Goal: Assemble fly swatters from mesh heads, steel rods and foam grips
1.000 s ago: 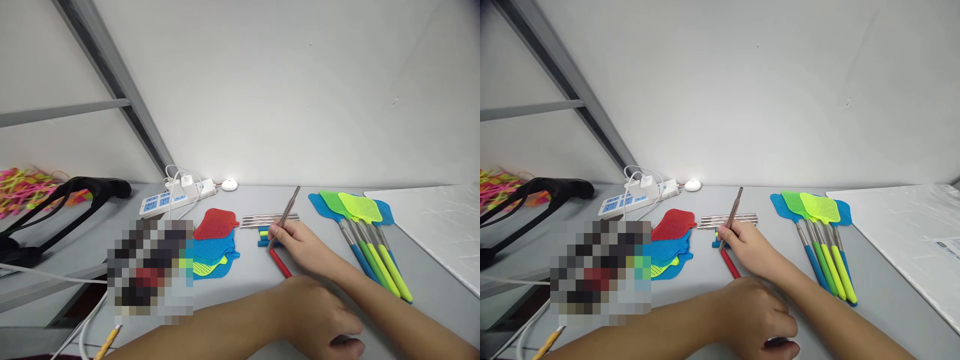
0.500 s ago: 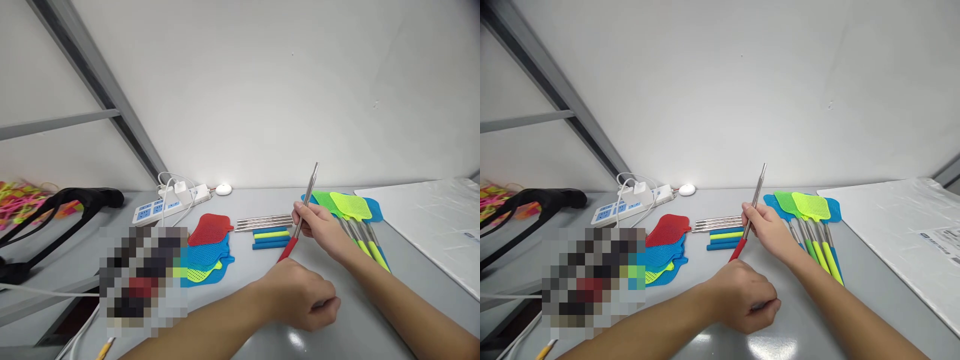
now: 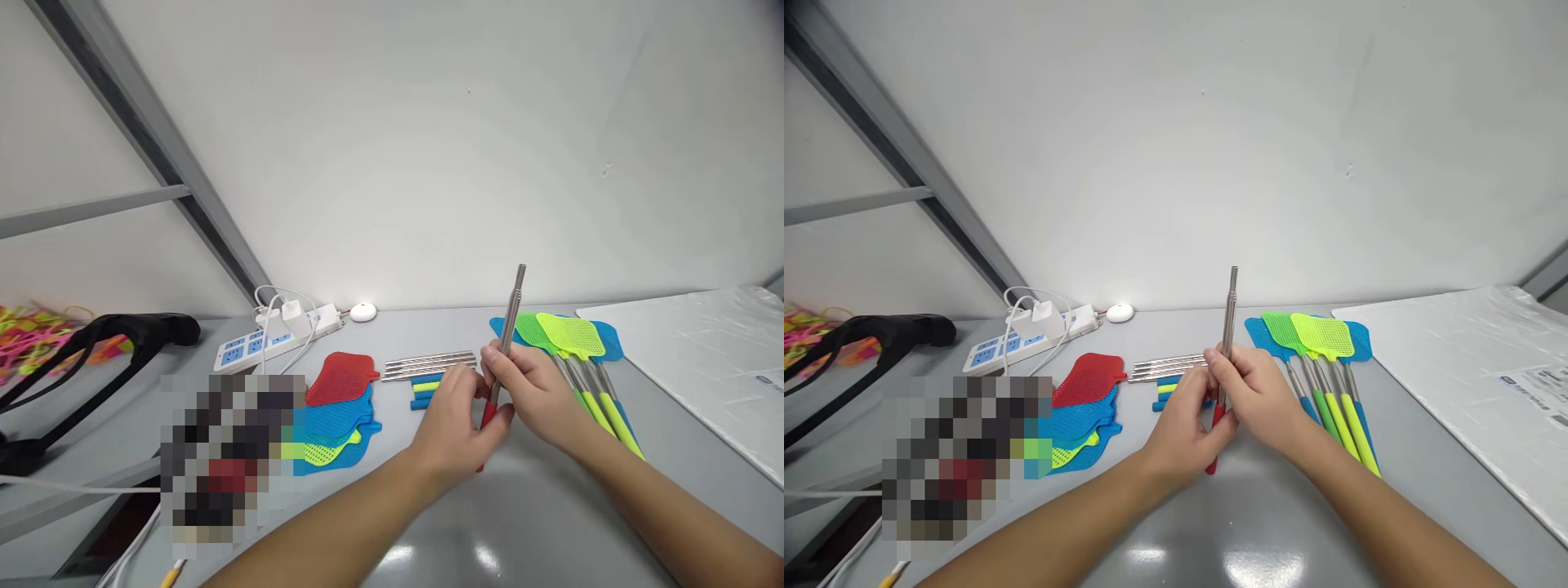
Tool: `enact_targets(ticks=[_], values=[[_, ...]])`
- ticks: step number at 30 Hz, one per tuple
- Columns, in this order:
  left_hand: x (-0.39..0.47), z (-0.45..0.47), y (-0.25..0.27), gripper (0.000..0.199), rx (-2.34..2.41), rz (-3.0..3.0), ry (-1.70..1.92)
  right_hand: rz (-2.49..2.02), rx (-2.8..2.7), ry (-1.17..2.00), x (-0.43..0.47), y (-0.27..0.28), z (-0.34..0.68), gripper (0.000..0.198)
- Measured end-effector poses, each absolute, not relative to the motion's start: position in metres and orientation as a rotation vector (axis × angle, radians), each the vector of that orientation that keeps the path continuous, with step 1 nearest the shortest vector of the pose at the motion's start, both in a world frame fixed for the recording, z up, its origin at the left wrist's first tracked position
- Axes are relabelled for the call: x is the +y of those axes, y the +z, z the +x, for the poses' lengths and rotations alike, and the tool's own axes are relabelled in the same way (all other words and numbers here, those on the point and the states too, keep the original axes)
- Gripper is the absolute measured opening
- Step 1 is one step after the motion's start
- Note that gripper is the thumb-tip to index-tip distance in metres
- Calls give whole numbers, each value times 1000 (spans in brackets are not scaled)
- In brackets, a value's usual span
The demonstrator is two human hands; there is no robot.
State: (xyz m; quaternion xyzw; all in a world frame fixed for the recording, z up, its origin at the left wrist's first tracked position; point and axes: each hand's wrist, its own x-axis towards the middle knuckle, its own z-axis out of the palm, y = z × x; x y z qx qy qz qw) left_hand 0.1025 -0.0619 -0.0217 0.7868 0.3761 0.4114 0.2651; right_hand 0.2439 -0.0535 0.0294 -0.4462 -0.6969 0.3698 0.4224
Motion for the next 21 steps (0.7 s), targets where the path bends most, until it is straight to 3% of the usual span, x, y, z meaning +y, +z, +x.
enact_targets(ticks=[6, 11, 17, 21], values=[[-66, 102, -17, 22, 948, 2164, 953, -1083, -1783, 883, -58, 27, 244, 43], [-68, 99, -15, 25, 924, 2094, 1075, -979, -1909, 843, -63, 29, 242, 38], [-69, 100, -18, 27, 869, 1778, 1209, -950, -2048, 709, -66, 27, 239, 13], [-72, 101, -20, 29, 941, 1709, 1150, -954, -1933, 627, -68, 26, 242, 24]])
